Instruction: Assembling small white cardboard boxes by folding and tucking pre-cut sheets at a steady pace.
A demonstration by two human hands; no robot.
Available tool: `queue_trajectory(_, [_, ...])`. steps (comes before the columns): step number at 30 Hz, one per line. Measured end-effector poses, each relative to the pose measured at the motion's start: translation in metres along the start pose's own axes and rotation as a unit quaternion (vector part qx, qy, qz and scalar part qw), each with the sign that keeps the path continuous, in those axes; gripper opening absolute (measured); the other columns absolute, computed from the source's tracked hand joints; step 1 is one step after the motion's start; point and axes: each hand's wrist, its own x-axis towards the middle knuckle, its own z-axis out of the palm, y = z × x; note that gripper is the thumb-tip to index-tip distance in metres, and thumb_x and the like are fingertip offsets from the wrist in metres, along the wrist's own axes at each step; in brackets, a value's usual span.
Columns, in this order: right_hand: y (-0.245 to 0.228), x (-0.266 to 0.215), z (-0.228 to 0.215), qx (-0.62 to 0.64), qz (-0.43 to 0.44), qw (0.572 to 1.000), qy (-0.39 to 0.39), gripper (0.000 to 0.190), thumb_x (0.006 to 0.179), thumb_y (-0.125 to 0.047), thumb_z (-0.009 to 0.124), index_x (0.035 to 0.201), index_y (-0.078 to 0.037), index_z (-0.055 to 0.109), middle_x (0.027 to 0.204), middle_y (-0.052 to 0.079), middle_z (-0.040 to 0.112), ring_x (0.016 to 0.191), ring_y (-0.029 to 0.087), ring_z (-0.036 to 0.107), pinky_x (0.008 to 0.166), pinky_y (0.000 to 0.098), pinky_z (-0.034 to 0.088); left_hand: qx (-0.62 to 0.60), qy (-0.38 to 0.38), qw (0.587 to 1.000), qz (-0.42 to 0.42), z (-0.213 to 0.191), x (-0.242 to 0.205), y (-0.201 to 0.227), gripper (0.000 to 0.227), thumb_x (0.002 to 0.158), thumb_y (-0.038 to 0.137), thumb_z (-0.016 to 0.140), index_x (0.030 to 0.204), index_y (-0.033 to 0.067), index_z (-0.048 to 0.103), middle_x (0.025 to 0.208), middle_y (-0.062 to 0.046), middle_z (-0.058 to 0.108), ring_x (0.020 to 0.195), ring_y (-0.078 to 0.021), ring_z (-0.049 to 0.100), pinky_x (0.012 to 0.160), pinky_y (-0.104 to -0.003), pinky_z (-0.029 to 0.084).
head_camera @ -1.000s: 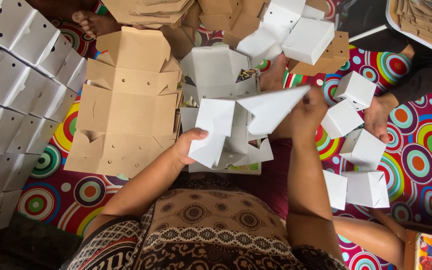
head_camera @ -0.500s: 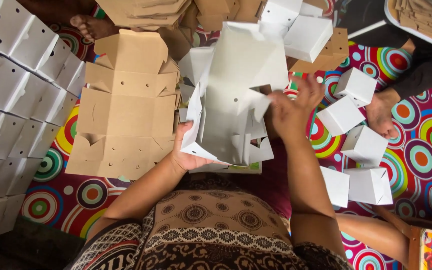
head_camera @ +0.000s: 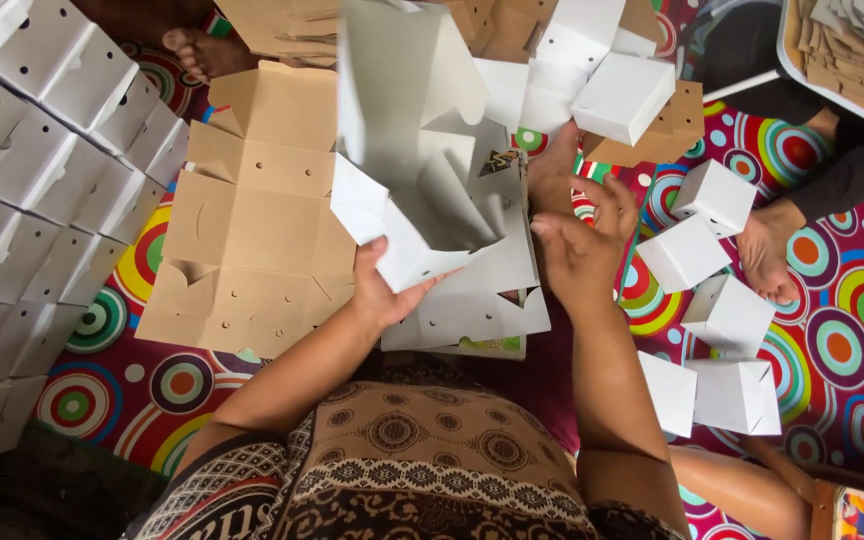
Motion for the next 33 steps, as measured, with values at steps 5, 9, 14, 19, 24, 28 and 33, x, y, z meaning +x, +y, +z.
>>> queue_trajectory(5, [-0.070, 0.010, 0.018, 0.074, -0.043, 0.995, -0.045, 0.032, 0.091, -0.039, 0.080, 0.111, -0.015, 0.073, 0.118, 0.003, 0.066, 0.108, 0.027, 0.058, 0.104, 0.0490, 0.041, 0.189, 0.005, 0.981, 0.036, -0.047, 0.015, -0.039, 0.064, 0.086, 0.046, 0.070, 0.136, 0.0089, 0.055, 0.123, -0.012, 0.068, 0.114, -0.0292, 0.065, 0.105, -0.053, 0.049])
queue_trajectory(9, [-0.051, 0.002, 0.035, -0.112, -0.067, 0.991, -0.034, 0.012, 0.097, -0.028, 0.072, 0.087, -0.023, 0.072, 0.081, -0.009, 0.064, 0.071, 0.016, 0.066, 0.076, 0.0332, 0.053, 0.488, 0.045, 0.869, -0.060, 0.007, 0.010, -0.021, 0.077, 0.097, 0.040, 0.066, 0.150, -0.0016, 0.028, 0.140, -0.023, 0.055, 0.137, -0.0358, 0.049, 0.107, -0.052, 0.045])
queue_trajectory(14, [-0.044, 0.001, 0.036, -0.181, -0.140, 0.973, -0.038, 0.013, 0.095, -0.016, 0.070, 0.083, -0.021, 0.072, 0.082, -0.005, 0.064, 0.066, 0.015, 0.064, 0.076, 0.0316, 0.053, 0.671, -0.081, 0.694, 0.246, 0.043, -0.006, -0.007, 0.044, 0.091, 0.021, 0.072, 0.133, 0.0133, 0.062, 0.122, -0.010, 0.066, 0.114, -0.0253, 0.060, 0.099, -0.039, 0.048])
queue_trajectory(19, [-0.048, -0.004, 0.031, -0.166, -0.176, 0.970, -0.034, 0.018, 0.093, -0.009, 0.068, 0.080, -0.020, 0.071, 0.085, -0.002, 0.067, 0.065, 0.017, 0.064, 0.075, 0.0323, 0.053, 0.779, -0.173, 0.475, 0.372, 0.043, 0.016, 0.006, 0.037, 0.105, 0.026, 0.050, 0.139, 0.0182, 0.061, 0.156, -0.012, 0.045, 0.148, -0.0414, 0.033, 0.116, -0.065, 0.021])
queue_trajectory(24, [-0.023, -0.016, 0.025, -0.084, -0.061, 0.995, -0.011, 0.008, 0.097, -0.012, 0.067, 0.093, -0.019, 0.071, 0.078, -0.002, 0.063, 0.067, 0.024, 0.067, 0.070, 0.0373, 0.054, 0.835, -0.121, 0.368, 0.390, 0.031, 0.032, 0.008, 0.020, 0.099, 0.021, 0.065, 0.118, 0.0239, 0.072, 0.150, -0.015, 0.049, 0.140, -0.0480, 0.040, 0.107, -0.073, 0.030])
queue_trajectory(28, [-0.021, -0.017, 0.013, -0.022, -0.003, 1.000, 0.018, 0.012, 0.104, -0.012, 0.062, 0.094, -0.012, 0.068, 0.084, 0.005, 0.068, 0.072, 0.032, 0.068, 0.072, 0.0409, 0.055, 0.838, -0.074, 0.310, 0.443, 0.016, 0.047, 0.009, 0.020, 0.094, 0.034, 0.074, 0.107, 0.0188, 0.074, 0.140, -0.012, 0.057, 0.132, -0.0410, 0.053, 0.101, -0.061, 0.048])
queue_trajectory(33, [-0.045, -0.013, 0.009, -0.106, -0.142, 0.983, -0.038, 0.015, 0.101, -0.012, 0.059, 0.093, -0.016, 0.071, 0.088, 0.001, 0.067, 0.073, 0.021, 0.067, 0.082, 0.0365, 0.054, 0.781, -0.055, 0.556, 0.278, 0.060, 0.028, 0.002, 0.071, 0.089, 0.033, 0.078, 0.140, -0.0019, 0.044, 0.146, -0.033, 0.041, 0.131, -0.0528, 0.050, 0.104, -0.058, 0.049])
